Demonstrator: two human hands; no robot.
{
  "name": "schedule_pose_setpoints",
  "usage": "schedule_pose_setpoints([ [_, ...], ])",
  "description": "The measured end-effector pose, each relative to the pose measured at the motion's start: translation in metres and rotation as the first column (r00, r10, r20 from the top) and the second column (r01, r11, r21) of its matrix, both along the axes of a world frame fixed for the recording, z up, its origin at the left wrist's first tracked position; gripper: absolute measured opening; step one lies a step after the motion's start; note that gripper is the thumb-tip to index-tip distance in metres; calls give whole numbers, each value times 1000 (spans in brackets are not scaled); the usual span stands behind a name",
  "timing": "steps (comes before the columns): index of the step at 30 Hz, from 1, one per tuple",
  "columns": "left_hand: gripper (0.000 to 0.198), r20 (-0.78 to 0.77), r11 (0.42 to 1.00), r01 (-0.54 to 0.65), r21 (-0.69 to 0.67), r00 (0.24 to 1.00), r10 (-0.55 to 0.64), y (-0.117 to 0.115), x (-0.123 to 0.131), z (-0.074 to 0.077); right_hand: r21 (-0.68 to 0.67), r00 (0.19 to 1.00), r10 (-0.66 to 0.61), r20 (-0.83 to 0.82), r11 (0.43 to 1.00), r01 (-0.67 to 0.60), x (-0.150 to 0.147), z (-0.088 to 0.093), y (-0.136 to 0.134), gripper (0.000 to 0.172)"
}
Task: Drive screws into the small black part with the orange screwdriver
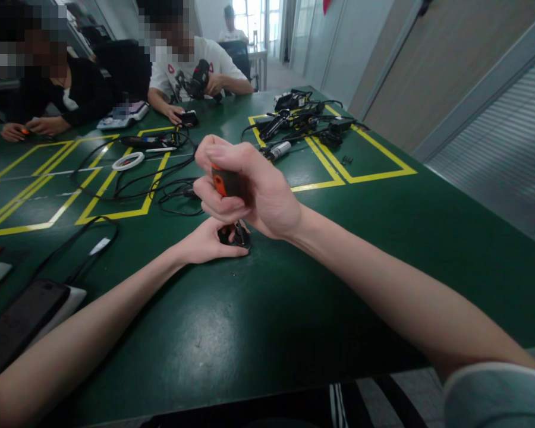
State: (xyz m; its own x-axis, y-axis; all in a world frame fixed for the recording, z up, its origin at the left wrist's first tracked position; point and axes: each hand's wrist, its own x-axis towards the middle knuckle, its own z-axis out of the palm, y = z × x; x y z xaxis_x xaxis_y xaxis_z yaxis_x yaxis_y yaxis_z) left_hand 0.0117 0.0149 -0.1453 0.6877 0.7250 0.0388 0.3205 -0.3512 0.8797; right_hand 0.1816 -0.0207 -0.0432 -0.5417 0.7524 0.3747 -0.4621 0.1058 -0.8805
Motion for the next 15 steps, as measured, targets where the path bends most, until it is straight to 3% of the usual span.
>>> schedule_pose_setpoints([
  [6,34,-15,1000,11,-12,1000,-12,0,0,1,-54,996,-68,53,996,71,-2,3,2,34],
  [11,36,-11,1000,19,-11,1000,-19,2,1,0,-27,999,42,-5,999,-42,0,5,6,47],
  [15,36,-1,1000,13,-17,1000,-13,2,1,-1,20,996,68,-53,998,-67,3,1,7,43],
])
